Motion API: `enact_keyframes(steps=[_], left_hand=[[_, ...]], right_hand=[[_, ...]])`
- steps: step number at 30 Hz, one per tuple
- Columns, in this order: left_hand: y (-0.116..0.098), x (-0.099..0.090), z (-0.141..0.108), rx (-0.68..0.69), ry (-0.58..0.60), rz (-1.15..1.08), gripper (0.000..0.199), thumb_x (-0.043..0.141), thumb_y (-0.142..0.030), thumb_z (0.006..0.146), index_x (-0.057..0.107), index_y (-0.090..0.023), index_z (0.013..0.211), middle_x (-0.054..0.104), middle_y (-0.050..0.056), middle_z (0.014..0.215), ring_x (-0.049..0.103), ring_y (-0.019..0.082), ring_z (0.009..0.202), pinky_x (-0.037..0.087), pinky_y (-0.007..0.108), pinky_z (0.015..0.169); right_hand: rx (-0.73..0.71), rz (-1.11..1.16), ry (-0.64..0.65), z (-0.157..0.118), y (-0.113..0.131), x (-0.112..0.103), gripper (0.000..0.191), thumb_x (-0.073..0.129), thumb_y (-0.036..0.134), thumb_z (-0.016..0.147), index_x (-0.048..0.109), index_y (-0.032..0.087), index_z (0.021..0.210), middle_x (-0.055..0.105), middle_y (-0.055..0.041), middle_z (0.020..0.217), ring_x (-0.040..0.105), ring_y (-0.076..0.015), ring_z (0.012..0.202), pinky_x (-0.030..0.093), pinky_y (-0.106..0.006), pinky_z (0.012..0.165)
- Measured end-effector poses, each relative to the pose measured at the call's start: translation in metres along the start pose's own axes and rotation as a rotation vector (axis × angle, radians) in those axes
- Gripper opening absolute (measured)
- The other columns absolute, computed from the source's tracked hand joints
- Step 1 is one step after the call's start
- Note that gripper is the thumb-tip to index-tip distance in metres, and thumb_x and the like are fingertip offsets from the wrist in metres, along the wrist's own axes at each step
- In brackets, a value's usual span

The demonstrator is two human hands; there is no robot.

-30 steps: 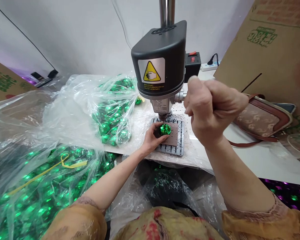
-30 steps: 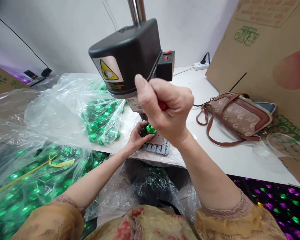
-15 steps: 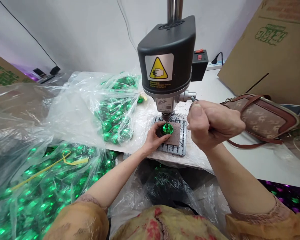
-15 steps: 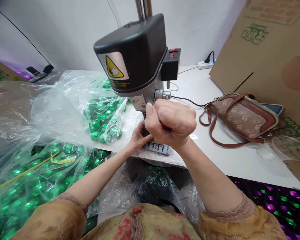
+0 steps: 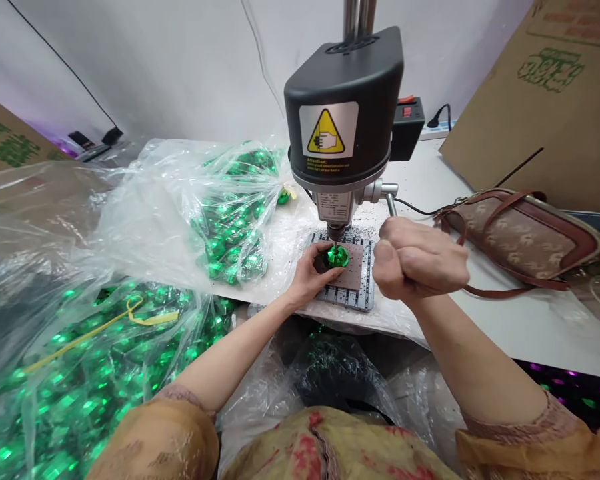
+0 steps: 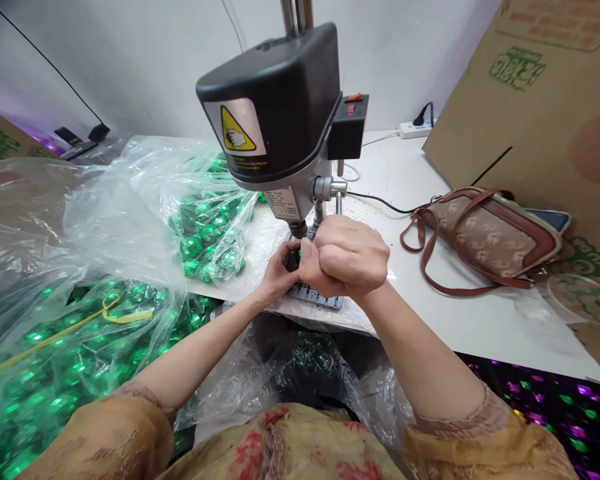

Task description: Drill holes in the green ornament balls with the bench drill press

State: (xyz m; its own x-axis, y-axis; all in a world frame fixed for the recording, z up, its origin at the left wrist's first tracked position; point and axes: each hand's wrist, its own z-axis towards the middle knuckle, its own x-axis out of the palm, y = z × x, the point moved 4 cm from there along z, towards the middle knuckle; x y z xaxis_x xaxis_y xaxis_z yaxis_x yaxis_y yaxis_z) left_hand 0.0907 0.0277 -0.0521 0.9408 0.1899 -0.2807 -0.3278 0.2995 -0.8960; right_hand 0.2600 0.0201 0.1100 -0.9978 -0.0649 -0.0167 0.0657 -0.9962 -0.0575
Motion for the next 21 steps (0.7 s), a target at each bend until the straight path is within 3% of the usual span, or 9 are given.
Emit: enact_keyframes(steps=[3,9,11,13,15,18,19,21], left_hand=[[0.002,0.0,0.001,0.005,0.0,-0.008,0.051,0.084,-0.039,0.076,0.062,-0.02,0.118,0.069,0.01,0.118,0.065,0.027,0.114,0.051,0.044,0.102],[-0.011,-0.002,-0.005,0.031,-0.071,0.125,0.045,0.081,-0.035,0.078,0.061,-0.021,0.117,0.068,0.009,0.114,0.065,0.025,0.109,0.052,0.042,0.098],[-0.023,-0.007,-0.02,0.119,-0.129,0.214,0.042,0.079,-0.034,0.079,0.061,-0.021,0.114,0.067,0.008,0.107,0.066,0.023,0.102,0.054,0.039,0.091],[-0.034,-0.012,-0.044,0.288,-0.11,0.275,0.044,0.079,-0.034,0.078,0.059,-0.021,0.115,0.066,0.007,0.104,0.066,0.022,0.097,0.055,0.036,0.083],[-0.039,-0.014,-0.073,0.53,0.015,0.339,0.048,0.078,-0.037,0.078,0.057,-0.022,0.119,0.066,0.008,0.105,0.067,0.021,0.092,0.056,0.034,0.076],[-0.029,-0.011,-0.12,0.909,0.377,0.579,0.034,0.072,-0.03,0.085,0.06,-0.026,0.117,0.07,0.009,0.108,0.067,0.02,0.083,0.053,0.031,0.069],[-0.02,-0.009,-0.133,0.956,0.519,0.696,0.029,0.069,-0.023,0.086,0.062,-0.027,0.114,0.071,0.01,0.11,0.067,0.02,0.082,0.052,0.032,0.069],[-0.002,-0.009,-0.147,0.881,0.738,0.874,0.031,0.065,-0.014,0.085,0.064,-0.027,0.113,0.072,0.01,0.113,0.067,0.022,0.083,0.051,0.033,0.07]], right_hand=[[0.006,-0.023,-0.019,0.006,0.003,0.0,0.044,0.052,-0.001,0.081,0.019,0.019,0.061,0.019,0.0058,0.054,0.022,-0.0041,0.046,0.02,-0.026,0.045],[0.462,-0.009,-0.308,0.047,-0.02,-0.001,0.047,0.064,0.016,0.091,0.041,0.016,0.05,0.037,0.0058,0.044,0.031,-0.0029,0.041,0.022,-0.025,0.045],[0.468,0.03,-0.32,0.057,-0.026,0.0,0.046,0.067,0.02,0.09,0.043,0.017,0.051,0.039,0.0059,0.044,0.029,-0.0029,0.04,0.022,-0.025,0.044],[0.467,0.037,-0.288,0.061,-0.03,0.001,0.047,0.068,0.029,0.09,0.042,0.018,0.052,0.039,0.0057,0.045,0.031,-0.0034,0.041,0.024,-0.026,0.045],[0.469,0.038,-0.275,0.061,-0.03,0.0,0.049,0.068,0.038,0.089,0.041,0.019,0.053,0.039,0.0057,0.046,0.032,-0.0036,0.042,0.026,-0.026,0.046],[0.511,0.05,-0.295,0.059,-0.029,0.0,0.051,0.064,0.045,0.091,0.039,0.019,0.054,0.038,0.0056,0.047,0.032,-0.0033,0.044,0.026,-0.025,0.049],[0.52,0.059,-0.306,0.058,-0.029,0.001,0.051,0.064,0.045,0.091,0.039,0.019,0.054,0.037,0.0056,0.048,0.032,-0.0031,0.044,0.026,-0.025,0.049],[0.517,0.086,-0.328,0.057,-0.028,0.001,0.051,0.065,0.044,0.09,0.04,0.019,0.054,0.038,0.0058,0.047,0.032,-0.0031,0.044,0.025,-0.026,0.048]])
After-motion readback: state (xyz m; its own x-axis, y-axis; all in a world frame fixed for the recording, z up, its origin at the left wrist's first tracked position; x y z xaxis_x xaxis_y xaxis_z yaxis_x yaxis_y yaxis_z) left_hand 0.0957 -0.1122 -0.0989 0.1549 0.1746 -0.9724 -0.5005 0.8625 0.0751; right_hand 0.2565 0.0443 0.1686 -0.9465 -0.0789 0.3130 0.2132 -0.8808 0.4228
